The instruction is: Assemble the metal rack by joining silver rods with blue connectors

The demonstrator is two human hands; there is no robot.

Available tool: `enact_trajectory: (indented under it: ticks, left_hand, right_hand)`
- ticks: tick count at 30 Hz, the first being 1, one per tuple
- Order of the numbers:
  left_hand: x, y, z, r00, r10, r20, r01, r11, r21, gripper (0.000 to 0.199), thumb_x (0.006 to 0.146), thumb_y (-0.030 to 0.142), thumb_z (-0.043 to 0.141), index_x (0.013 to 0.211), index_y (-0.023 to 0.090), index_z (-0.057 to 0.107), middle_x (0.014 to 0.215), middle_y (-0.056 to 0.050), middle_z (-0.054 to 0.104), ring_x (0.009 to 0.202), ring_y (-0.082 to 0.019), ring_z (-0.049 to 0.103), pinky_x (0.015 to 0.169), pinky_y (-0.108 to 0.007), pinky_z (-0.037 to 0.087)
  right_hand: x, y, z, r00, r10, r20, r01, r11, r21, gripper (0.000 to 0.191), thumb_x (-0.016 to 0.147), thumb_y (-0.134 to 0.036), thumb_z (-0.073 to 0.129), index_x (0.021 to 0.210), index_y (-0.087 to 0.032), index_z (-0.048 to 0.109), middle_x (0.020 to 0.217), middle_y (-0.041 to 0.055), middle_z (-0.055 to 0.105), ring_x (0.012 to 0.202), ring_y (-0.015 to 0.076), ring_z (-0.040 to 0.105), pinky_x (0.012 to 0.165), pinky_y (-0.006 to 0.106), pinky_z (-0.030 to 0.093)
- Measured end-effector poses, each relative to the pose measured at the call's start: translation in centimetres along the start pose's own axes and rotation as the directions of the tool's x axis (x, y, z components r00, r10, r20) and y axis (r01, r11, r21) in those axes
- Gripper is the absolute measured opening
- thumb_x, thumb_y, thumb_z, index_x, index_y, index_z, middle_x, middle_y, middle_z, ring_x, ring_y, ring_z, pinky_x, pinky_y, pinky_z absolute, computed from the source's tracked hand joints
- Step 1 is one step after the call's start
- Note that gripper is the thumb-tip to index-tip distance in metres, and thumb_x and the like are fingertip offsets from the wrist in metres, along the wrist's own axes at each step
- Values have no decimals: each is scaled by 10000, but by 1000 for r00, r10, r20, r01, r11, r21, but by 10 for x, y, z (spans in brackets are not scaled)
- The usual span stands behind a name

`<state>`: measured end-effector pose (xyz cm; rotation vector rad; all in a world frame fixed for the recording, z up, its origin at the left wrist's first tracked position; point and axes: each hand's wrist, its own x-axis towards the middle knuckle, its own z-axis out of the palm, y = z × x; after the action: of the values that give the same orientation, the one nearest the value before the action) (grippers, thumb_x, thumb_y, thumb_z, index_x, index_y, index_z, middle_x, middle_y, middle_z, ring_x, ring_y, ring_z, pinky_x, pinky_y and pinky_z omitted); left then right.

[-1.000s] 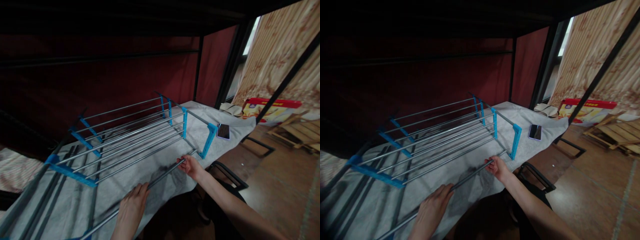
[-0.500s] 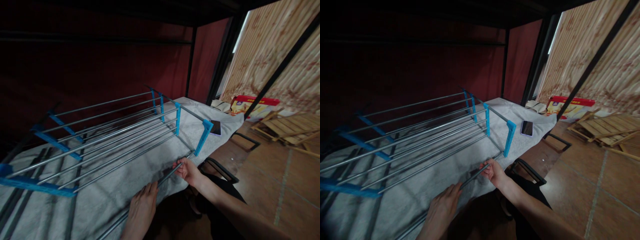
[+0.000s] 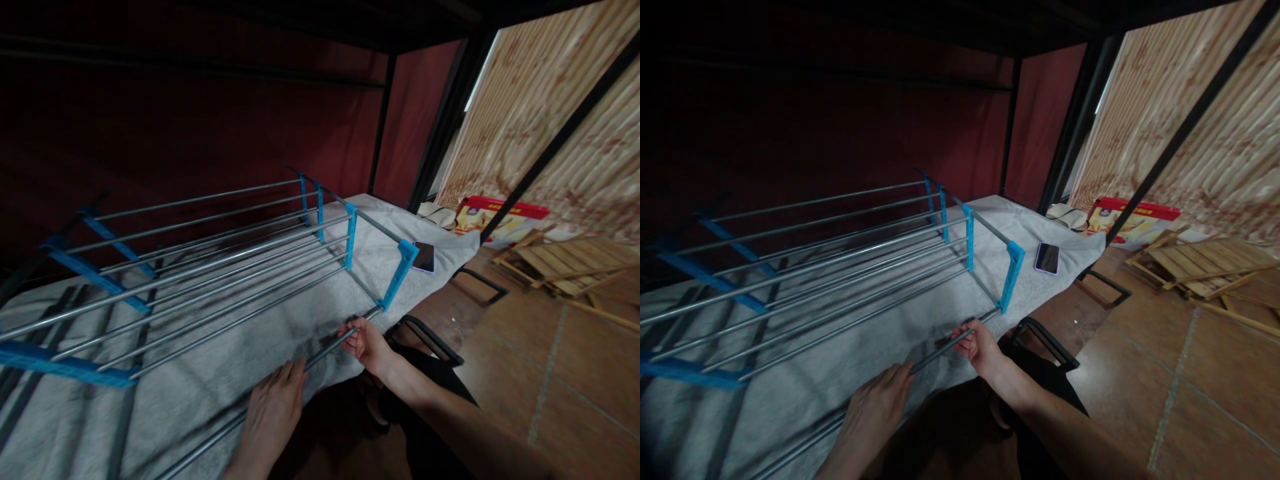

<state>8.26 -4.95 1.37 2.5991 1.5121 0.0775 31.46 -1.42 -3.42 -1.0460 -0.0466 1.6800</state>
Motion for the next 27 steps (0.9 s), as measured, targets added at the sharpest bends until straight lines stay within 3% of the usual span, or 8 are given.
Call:
enact_trajectory:
  ticks: [14,18,21,23,25,27]
  left_hand:
    - [9,2,-9,995,-62,80,73,986,-150,363,1036,234,327,1220,232,640,1149,-64,740,995,-184,720,868,-304,521]
    - [10,4,-11,993,-68,98,82,985,-150,354,1034,236,329,1198,220,641,1124,-77,741,983,-191,720,862,-307,517]
    - [11,10,-11,994,-57,97,68,990,-124,362,1034,222,303,1143,210,648,1072,-81,738,959,-202,718,840,-323,515]
    - [12,15,-11,995,-47,90,58,991,-123,361,1036,222,295,1108,210,648,1056,-79,734,958,-203,714,845,-325,510]
    - [13,21,-11,995,-44,89,56,990,-131,357,1039,231,295,1103,207,646,1060,-80,731,964,-204,711,855,-327,508]
    - [15,27,-11,994,-45,101,58,990,-128,365,1039,232,293,1122,197,646,1066,-88,730,965,-211,710,855,-334,510]
  right_hand:
    - [-3,-4,1,1000,-25,-2,25,999,-41,68,779,-236,566,831,-196,585,774,43,731,676,147,676,683,257,543]
    - [-11,-10,-2,982,136,130,-105,970,-221,220,808,-323,552,914,-155,648,844,90,752,685,167,692,708,297,554]
    - [-27,-18,-8,949,241,201,-126,880,-458,297,767,-369,619,913,-121,692,885,123,754,734,178,705,730,296,545]
    - [-38,-28,-20,973,139,184,-10,822,-570,310,724,-388,679,889,-127,705,891,118,752,738,166,690,729,284,532]
    - [-45,-42,-38,983,-120,137,180,769,-614,289,692,-396,702,859,-160,699,842,75,736,721,151,658,722,278,518]
    - [-45,-60,-61,908,-417,48,347,682,-644,275,682,-429,679,825,-194,677,779,36,701,702,156,622,711,291,511]
